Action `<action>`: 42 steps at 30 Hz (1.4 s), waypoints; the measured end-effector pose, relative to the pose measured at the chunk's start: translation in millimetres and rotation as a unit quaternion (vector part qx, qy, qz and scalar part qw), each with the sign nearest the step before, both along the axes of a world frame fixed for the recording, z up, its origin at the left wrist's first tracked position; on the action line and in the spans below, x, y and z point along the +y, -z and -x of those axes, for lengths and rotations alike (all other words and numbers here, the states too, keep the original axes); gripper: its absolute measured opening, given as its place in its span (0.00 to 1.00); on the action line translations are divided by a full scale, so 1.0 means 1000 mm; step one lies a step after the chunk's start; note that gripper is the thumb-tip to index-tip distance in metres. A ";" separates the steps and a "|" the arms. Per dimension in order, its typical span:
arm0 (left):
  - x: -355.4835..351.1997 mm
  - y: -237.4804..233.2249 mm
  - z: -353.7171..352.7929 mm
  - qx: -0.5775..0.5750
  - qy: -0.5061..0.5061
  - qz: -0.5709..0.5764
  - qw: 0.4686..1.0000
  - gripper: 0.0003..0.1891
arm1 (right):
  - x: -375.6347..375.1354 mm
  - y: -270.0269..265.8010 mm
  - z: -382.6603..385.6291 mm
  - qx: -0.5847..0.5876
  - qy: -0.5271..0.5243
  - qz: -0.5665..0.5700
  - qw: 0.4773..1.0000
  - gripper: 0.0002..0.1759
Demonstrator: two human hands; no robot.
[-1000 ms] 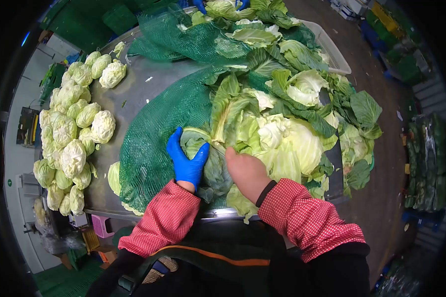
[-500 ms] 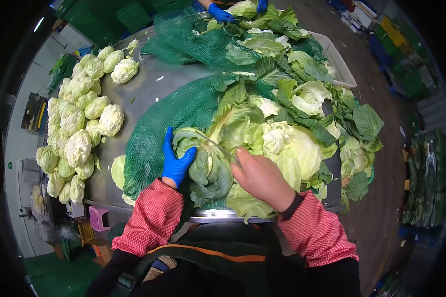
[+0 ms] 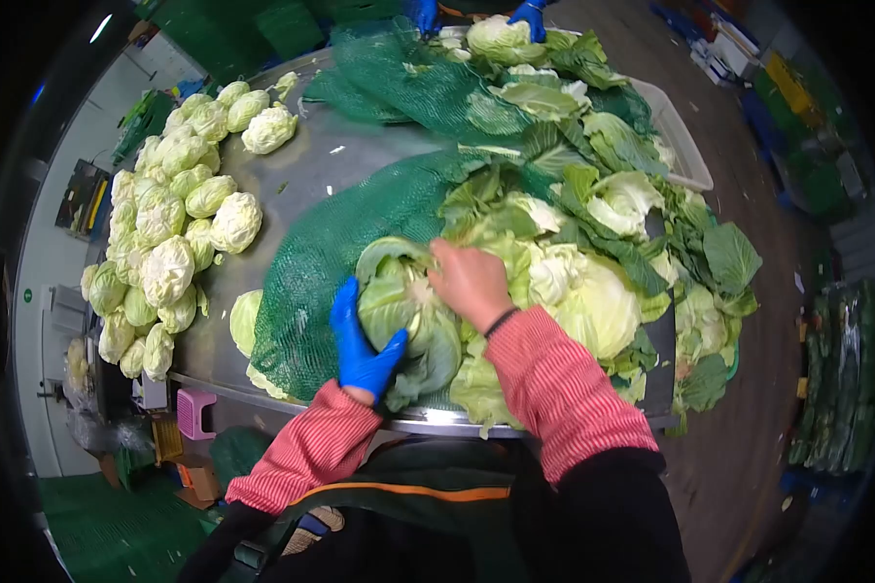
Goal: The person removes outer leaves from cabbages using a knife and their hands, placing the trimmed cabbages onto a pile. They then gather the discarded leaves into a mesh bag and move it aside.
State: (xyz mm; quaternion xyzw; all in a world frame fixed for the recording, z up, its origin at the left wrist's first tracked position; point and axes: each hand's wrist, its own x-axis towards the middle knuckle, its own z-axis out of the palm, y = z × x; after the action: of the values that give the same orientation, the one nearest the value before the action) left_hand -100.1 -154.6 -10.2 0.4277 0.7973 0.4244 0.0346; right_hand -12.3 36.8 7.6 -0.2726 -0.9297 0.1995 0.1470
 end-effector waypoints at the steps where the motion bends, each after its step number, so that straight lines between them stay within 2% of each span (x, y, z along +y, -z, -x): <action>1: -0.005 -0.003 0.004 -0.113 -0.021 -0.036 0.993 0.49 | -0.003 -0.014 -0.002 -0.009 -0.010 -0.008 1.000 0.17; 3: -0.019 -0.011 0.006 -0.337 -0.058 -0.097 0.935 0.49 | -0.018 -0.035 -0.010 -0.034 -0.026 -0.013 0.999 0.16; 4: -0.018 -0.010 0.014 -0.329 -0.069 -0.075 0.939 0.55 | -0.022 -0.042 -0.013 -0.008 -0.041 -0.028 0.999 0.16; 7: 0.002 0.000 0.023 -0.276 -0.011 -0.141 0.951 0.57 | -0.027 -0.083 -0.021 0.014 -0.021 -0.038 0.999 0.16; 8: 0.005 0.000 0.021 -0.316 0.017 -0.145 0.937 0.58 | -0.022 -0.099 -0.027 0.040 -0.018 -0.066 0.997 0.15; 10: 0.005 0.008 0.027 -0.324 0.014 -0.063 0.944 0.58 | 0.003 -0.106 -0.035 0.112 0.042 -0.132 0.984 0.14; 11: 0.005 0.016 0.031 -0.327 0.015 -0.022 0.945 0.58 | 0.020 -0.114 -0.042 0.097 0.099 -0.116 0.984 0.13; 12: 0.003 0.028 0.041 -0.364 0.013 -0.027 0.931 0.59 | 0.039 -0.119 -0.049 0.061 0.159 -0.092 0.981 0.17; 13: 0.000 0.035 0.049 -0.389 -0.004 0.007 0.921 0.55 | 0.063 -0.109 -0.059 0.054 0.168 -0.168 0.970 0.21; 15: -0.004 0.044 0.068 -0.492 0.030 0.039 0.869 0.47 | 0.072 -0.094 -0.077 -0.063 0.211 -0.283 0.933 0.23; 16: -0.006 0.045 0.073 -0.520 0.039 0.019 0.853 0.39 | 0.061 -0.087 -0.076 -0.063 0.198 -0.241 0.948 0.23; 17: -0.007 0.048 0.078 -0.578 0.028 0.011 0.816 0.36 | 0.040 -0.078 -0.074 -0.065 0.185 -0.196 0.961 0.22; 19: -0.009 0.052 0.071 -0.674 -0.015 -0.054 0.737 0.34 | -0.008 -0.044 -0.076 0.019 0.053 -0.062 0.996 0.17; 21: -0.001 0.031 0.060 -0.688 -0.011 -0.123 0.715 0.33 | -0.045 -0.040 -0.077 0.021 -0.006 -0.031 0.999 0.11; 22: 0.002 0.022 0.053 -0.695 -0.011 -0.158 0.701 0.32 | -0.057 -0.041 -0.079 -0.015 -0.001 -0.031 0.999 0.11; 25: 0.020 0.016 0.039 -0.607 -0.116 -0.159 0.770 0.32 | -0.073 -0.040 -0.084 -0.099 0.021 -0.055 0.993 0.09; 26: 0.024 0.017 0.035 -0.585 -0.103 -0.166 0.787 0.33 | -0.072 -0.028 -0.083 -0.109 0.038 -0.078 0.990 0.09; 30: 0.031 0.070 0.018 -0.565 -0.162 -0.150 0.795 0.37 | -0.061 0.012 -0.078 -0.110 0.090 -0.108 0.984 0.09; 34: 0.031 0.063 -0.008 -0.379 -0.110 -0.137 0.909 0.40 | -0.029 0.052 -0.063 -0.023 0.167 0.031 0.985 0.12; 37: 0.028 0.058 -0.005 -0.446 -0.125 -0.138 0.876 0.40 | -0.011 0.053 -0.058 -0.004 0.158 0.092 0.983 0.16; 38: 0.020 0.072 0.008 -0.489 -0.125 -0.127 0.854 0.40 | -0.009 0.052 -0.062 -0.005 0.144 0.114 0.983 0.18; 39: 0.016 0.046 0.010 -0.566 -0.119 -0.152 0.802 0.39 | -0.008 0.049 -0.063 -0.004 0.131 0.135 0.982 0.21; 41: 0.000 0.042 0.043 -0.588 0.002 -0.107 0.802 0.39 | -0.022 0.004 -0.066 0.005 0.127 0.215 0.968 0.25; 42: -0.003 0.012 0.051 -0.604 0.043 -0.071 0.792 0.39 | -0.030 -0.010 -0.066 0.006 0.124 0.258 0.958 0.27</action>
State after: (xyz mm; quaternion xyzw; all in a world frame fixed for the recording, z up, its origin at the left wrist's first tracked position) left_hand -151.0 -157.9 -22.7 0.1189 0.5622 0.6502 0.4971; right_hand 53.8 6.4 17.5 -0.4135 -0.8042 0.4148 0.1012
